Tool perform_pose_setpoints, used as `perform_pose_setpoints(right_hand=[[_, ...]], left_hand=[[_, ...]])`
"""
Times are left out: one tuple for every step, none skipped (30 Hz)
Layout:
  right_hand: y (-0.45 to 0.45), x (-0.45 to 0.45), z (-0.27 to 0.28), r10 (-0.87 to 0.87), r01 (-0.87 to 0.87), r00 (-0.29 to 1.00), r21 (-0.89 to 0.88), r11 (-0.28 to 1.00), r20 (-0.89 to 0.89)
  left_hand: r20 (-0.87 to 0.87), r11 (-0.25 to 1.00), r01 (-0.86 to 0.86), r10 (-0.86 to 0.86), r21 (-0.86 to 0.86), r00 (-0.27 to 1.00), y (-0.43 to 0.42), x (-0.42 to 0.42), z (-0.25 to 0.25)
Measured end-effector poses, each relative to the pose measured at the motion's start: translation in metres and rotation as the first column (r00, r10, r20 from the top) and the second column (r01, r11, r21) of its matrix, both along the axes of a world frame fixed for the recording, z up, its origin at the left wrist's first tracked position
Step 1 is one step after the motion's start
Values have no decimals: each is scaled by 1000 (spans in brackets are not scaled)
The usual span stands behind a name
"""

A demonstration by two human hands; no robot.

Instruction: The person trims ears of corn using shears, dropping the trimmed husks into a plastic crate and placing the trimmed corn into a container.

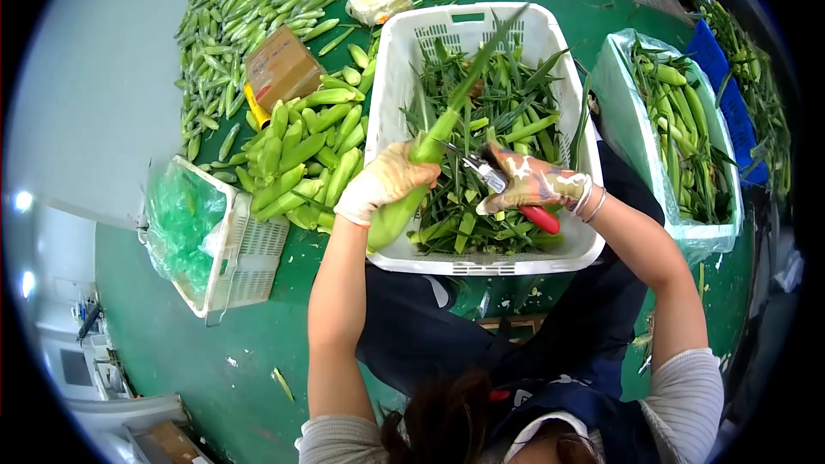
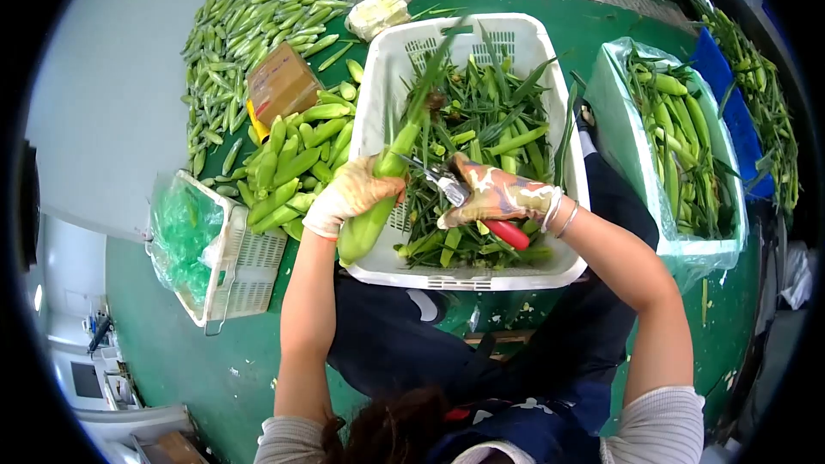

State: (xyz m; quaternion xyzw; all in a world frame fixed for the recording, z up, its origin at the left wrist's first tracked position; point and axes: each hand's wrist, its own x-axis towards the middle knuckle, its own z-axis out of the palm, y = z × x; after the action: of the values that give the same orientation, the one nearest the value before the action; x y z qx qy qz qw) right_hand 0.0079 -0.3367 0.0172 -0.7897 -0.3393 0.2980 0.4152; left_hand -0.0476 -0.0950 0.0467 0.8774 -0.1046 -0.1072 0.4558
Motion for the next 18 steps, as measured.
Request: perform_pose_setpoints(right_hand=[[1, 2, -1, 1, 0, 1000, 34, 999, -24], [1, 2, -5, 3, 0, 999, 72, 997, -51], [3, 2, -13, 15, 12, 989, 182, 983, -144], [4, 0, -15, 12, 15, 989, 186, 982, -144], [6, -5, -12, 9, 29, 975, 168, 985, -222], [6, -8, -11, 3, 43, 954, 146, 988, -300], [4, -8, -16, -35, 82, 931, 115, 990, -364], [4, -10, -21, -83, 142, 921, 130, 981, -381], [0, -10, -22, -111, 200, 898, 170, 965, -427], [-5, -7, -23, -133, 254, 875, 208, 945, -466], [-9, -5, -21, -149, 266, 857, 174, 948, -494], [-15, -1, -23, -102, 179, 873, 119, 977, -478], [-18, -3, -22, -25, 95, 902, 141, 985, -431], [-21, -7, -19, 50, 12, 923, 158, 987, -381], [-21, -7, -29, 98, -61, 918, 105, 993, -384], [-23, -7, -31, 139, -110, 939, 108, 988, -314], [-21, -8, -23, 150, -140, 947, 56, 989, -285], [-18, -8, -18, 165, -169, 953, 6, 986, -256]], left_hand=[[-111, 996, -69, 62, -61, 992, -6, -1, 2], [-227, 984, -145, 118, -108, 967, -10, -2, 4], [-266, 976, -117, 66, -182, 962, -4, 3, -10], [-266, 977, -114, 64, -178, 962, -3, 3, -14], [-271, 986, -138, 107, -98, 957, -5, 4, -11], [-273, 987, -160, 148, -21, 950, -7, 5, -10], [-82, 1000, -11, 10, -21, 997, 4, 10, -25], [-119, 997, -20, 11, -75, 993, 7, 9, -23], [-156, 991, -31, 11, -128, 988, 10, 8, -20], [-151, 991, -28, 8, -129, 989, 11, 5, -18], [-244, 955, -90, 19, -283, 970, 13, 0, -15], [-337, 894, -164, 15, -418, 941, 15, -3, -14], [-362, 878, -148, -30, -455, 932, 17, -4, -14], [-360, 881, -146, -29, -450, 932, 17, -4, -11], [-374, 869, -142, -53, -474, 926, 14, -3, -9], [-389, 855, -138, -79, -499, 918, 11, -3, -9], [-401, 832, -147, -97, -535, 911, 11, -2, -13], [-404, 833, -145, -100, -534, 909, 11, -2, -16]])
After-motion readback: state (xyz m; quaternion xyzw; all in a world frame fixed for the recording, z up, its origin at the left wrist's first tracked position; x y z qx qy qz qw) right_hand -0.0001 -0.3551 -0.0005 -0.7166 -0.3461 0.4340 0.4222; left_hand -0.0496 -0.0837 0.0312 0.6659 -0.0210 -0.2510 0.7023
